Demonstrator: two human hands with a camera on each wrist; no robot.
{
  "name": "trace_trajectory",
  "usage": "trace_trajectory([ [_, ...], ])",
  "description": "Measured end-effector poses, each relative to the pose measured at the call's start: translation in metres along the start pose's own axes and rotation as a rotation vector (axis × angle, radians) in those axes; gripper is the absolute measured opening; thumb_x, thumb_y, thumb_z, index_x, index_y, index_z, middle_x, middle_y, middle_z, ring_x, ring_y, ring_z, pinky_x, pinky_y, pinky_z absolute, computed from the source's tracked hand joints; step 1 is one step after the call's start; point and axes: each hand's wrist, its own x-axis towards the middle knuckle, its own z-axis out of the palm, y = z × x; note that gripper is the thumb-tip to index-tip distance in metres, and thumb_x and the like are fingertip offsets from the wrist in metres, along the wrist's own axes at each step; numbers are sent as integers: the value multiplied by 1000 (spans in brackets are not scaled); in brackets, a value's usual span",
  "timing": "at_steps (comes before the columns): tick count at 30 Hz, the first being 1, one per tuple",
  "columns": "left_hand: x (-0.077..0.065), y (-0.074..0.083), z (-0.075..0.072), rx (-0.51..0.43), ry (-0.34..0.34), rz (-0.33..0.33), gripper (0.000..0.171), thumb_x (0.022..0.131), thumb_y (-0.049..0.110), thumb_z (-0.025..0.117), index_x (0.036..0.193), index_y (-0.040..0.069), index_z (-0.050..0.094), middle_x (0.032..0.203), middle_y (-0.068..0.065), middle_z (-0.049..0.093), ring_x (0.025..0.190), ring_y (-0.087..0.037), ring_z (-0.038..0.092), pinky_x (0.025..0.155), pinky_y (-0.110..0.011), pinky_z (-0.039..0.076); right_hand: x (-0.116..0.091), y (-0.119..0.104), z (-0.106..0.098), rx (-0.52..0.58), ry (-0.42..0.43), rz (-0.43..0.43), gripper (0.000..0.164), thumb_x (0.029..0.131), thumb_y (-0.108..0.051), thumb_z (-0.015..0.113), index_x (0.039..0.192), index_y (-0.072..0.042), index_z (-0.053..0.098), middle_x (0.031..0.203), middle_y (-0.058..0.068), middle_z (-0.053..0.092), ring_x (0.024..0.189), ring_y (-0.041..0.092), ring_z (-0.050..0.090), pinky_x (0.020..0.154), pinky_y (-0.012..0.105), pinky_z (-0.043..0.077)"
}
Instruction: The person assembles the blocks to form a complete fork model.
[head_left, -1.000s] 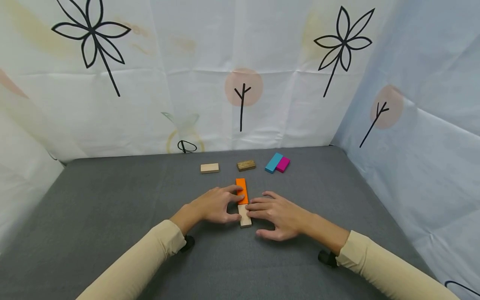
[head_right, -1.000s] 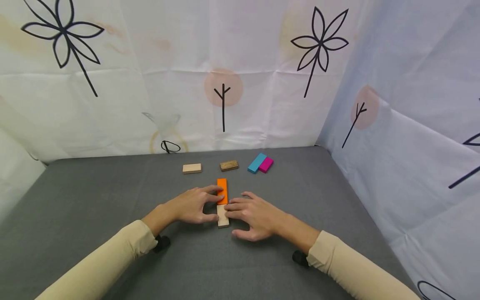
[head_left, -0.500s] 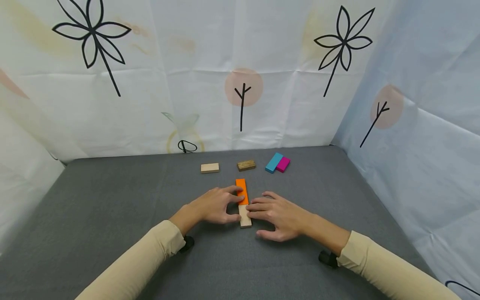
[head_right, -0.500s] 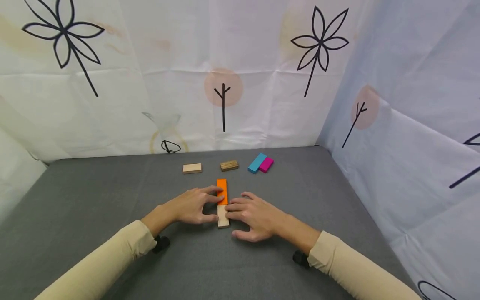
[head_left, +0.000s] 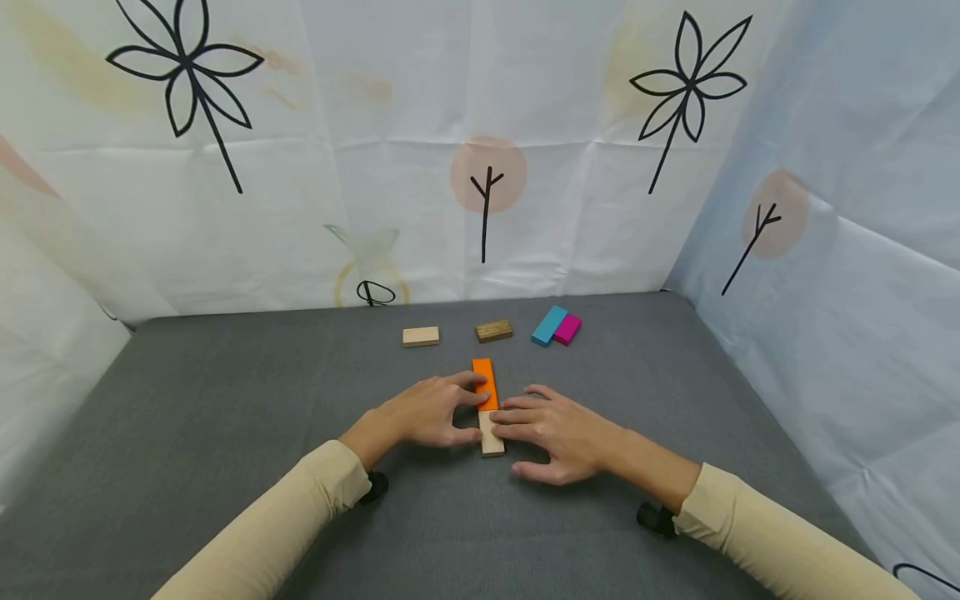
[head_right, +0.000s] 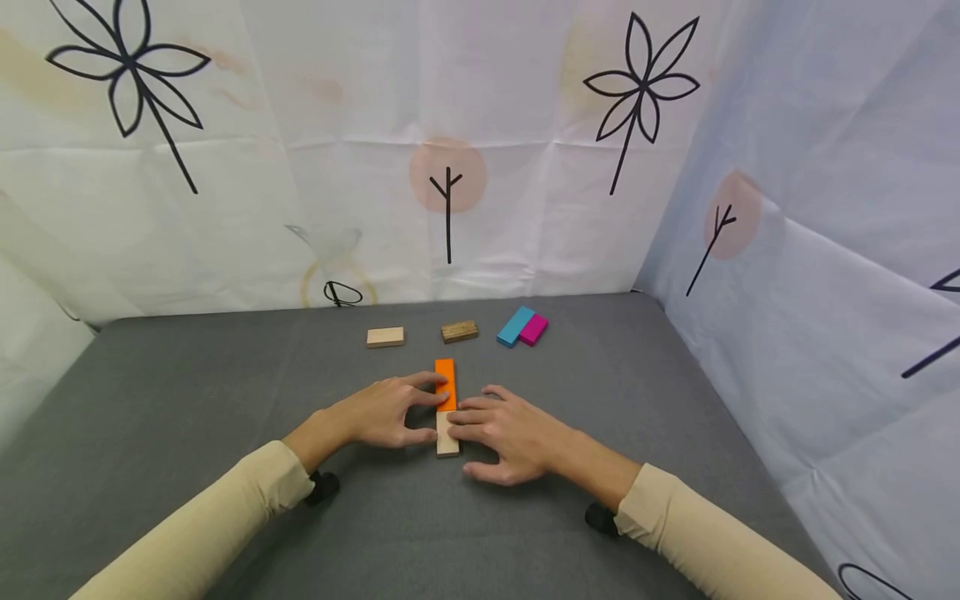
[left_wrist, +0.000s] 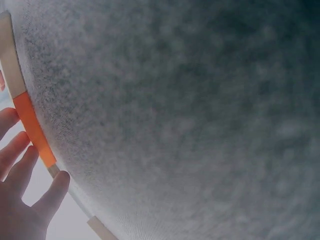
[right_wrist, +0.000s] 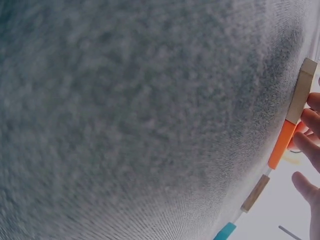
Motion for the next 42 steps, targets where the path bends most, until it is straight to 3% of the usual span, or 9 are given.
trace_trajectory([
  [4, 0, 0, 0, -4, -3, -6, 58, 92, 43, 66, 139, 10, 60, 151, -9, 45, 91, -23, 66, 92, -46, 50, 1, 0, -1, 12, -5, 8, 52, 99, -46, 54, 139, -13, 60, 146, 0, 53, 137, 22, 46, 111, 54, 31],
  [9, -1, 2, -1, -7, -4, -8, 58, 92, 43, 66, 139, 10, 60, 151, -10, 45, 82, -20, 65, 90, -46, 51, 1, 0, -2, 34, -6, 27, 51, 99, -45, 55, 139, -14, 61, 145, -1, 54, 136, 22, 47, 111, 55, 30],
  [23, 0, 0, 2, 8, 16, -8, 59, 94, 49, 63, 139, 11, 60, 149, -8, 47, 92, -24, 68, 93, -46, 50, 1, 0, 0, 53, -6, 30, 52, 99, -46, 54, 140, -14, 60, 146, -1, 54, 135, 20, 48, 111, 53, 32],
  [31, 0, 1, 1, 16, 19, 0, 59, 93, 48, 65, 138, 11, 61, 148, -7, 48, 86, -21, 67, 93, -45, 51, 0, 0, 0, 51, -4, 35, 52, 99, -45, 56, 140, -14, 60, 146, -1, 53, 135, 19, 48, 110, 52, 34],
  [42, 0, 1, 1, 14, 29, 8, 56, 93, 45, 66, 137, 10, 62, 147, -9, 49, 113, -29, 63, 100, -52, 46, -4, 0, -1, 57, 10, 36, 54, 98, -43, 57, 142, -12, 57, 147, 2, 53, 134, 20, 49, 109, 52, 35],
])
